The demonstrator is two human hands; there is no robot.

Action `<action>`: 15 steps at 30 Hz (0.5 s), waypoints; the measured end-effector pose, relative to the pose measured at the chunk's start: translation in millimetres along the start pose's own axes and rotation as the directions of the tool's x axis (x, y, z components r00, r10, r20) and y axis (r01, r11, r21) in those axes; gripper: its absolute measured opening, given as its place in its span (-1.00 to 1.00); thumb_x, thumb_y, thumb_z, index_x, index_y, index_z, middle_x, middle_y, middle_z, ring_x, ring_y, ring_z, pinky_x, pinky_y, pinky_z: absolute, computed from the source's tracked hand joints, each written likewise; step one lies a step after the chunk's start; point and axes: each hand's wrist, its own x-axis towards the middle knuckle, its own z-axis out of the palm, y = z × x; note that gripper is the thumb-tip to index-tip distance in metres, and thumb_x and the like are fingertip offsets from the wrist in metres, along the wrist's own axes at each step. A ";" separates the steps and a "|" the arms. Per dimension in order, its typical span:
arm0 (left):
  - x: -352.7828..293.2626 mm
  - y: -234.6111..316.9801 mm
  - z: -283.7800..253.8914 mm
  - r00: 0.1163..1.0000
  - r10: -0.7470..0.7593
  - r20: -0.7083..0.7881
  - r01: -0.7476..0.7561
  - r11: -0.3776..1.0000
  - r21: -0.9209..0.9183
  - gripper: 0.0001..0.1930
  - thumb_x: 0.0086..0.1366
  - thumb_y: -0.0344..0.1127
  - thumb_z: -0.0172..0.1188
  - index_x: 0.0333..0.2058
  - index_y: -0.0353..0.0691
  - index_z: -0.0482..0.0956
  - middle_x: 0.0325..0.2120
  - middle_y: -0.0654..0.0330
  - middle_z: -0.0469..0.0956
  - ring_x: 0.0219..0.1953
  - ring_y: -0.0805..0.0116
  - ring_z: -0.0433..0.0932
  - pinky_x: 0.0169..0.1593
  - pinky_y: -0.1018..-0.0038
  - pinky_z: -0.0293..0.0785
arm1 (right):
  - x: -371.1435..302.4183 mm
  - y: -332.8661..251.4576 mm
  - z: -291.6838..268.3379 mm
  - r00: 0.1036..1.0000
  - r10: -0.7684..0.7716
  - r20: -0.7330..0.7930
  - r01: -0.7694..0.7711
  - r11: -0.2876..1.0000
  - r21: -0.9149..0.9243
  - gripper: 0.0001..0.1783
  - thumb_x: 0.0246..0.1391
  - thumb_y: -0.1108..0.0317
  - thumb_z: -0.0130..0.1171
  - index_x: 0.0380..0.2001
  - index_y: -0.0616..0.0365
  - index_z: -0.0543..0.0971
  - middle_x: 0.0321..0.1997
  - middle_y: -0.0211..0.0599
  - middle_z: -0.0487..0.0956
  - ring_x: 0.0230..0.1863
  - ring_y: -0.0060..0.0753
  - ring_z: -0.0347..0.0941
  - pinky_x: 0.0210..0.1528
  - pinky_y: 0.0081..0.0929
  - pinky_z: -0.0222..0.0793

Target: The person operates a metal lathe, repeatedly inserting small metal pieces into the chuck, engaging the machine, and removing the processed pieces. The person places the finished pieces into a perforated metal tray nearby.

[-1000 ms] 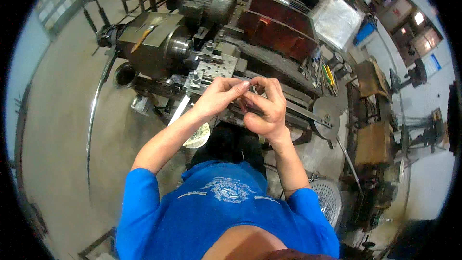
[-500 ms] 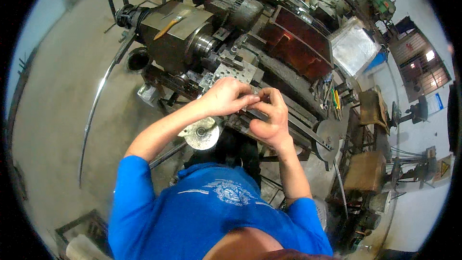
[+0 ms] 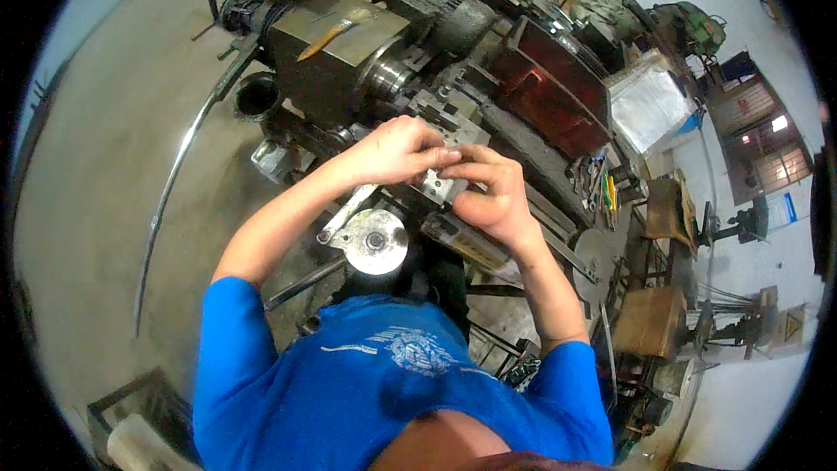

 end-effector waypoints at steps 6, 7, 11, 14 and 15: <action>-29.0 -14.5 -49.9 0.961 -0.196 -0.196 0.184 0.980 -0.078 -0.70 0.16 -0.17 0.01 -0.45 -0.37 0.48 -0.72 0.28 0.40 -0.64 0.56 0.38 -0.55 0.60 0.32 | 56.0 30.2 17.3 0.968 -0.245 -0.058 0.235 0.961 -0.146 -0.71 -0.53 0.36 0.13 -0.52 0.10 0.56 -0.26 -0.11 0.47 -0.26 -0.09 0.38 -0.21 -0.33 0.30; -41.2 -9.4 -61.9 0.940 -0.248 -0.235 0.251 0.968 -0.019 -0.71 0.15 -0.18 0.03 -0.42 -0.36 0.48 -0.69 0.27 0.41 -0.64 0.56 0.38 -0.54 0.59 0.32 | 68.4 37.2 21.6 0.977 -0.210 -0.044 0.196 0.956 -0.217 -0.72 -0.53 0.34 0.12 -0.54 0.10 0.57 -0.25 -0.12 0.48 -0.25 -0.10 0.36 -0.19 -0.34 0.29; -106.9 -23.1 -106.7 0.810 -0.241 -0.534 0.337 0.937 0.088 -0.80 0.08 -0.38 0.08 -0.30 -0.32 0.45 -0.56 0.25 0.46 -0.63 0.56 0.38 -0.56 0.61 0.32 | 106.7 86.7 40.2 0.994 -0.107 0.009 0.100 0.892 -0.440 -0.75 -0.56 0.30 0.08 -0.63 0.05 0.59 -0.35 -0.26 0.52 -0.26 -0.17 0.34 -0.26 -0.40 0.31; -174.6 -53.1 -138.2 0.562 -0.277 -0.779 0.575 0.808 0.128 -0.78 0.06 -0.48 -0.02 -0.27 -0.29 0.45 -0.57 0.22 0.48 -0.64 0.55 0.40 -0.56 0.58 0.32 | 126.3 106.4 48.4 0.955 0.201 0.218 -0.045 0.825 -0.564 -0.74 -0.56 0.26 0.07 -0.63 0.00 0.60 -0.40 -0.35 0.54 -0.25 -0.18 0.33 -0.24 -0.40 0.31; -204.2 -73.1 -151.0 0.576 -0.113 -0.810 0.611 0.717 0.334 -0.78 0.05 -0.49 -0.04 -0.29 -0.25 0.48 -0.59 0.20 0.46 -0.65 0.55 0.39 -0.54 0.56 0.32 | 129.0 107.0 52.9 0.946 0.260 0.193 -0.098 0.799 -0.594 -0.73 -0.55 0.26 0.06 -0.60 -0.03 0.61 -0.44 -0.41 0.54 -0.23 -0.20 0.33 -0.20 -0.40 0.30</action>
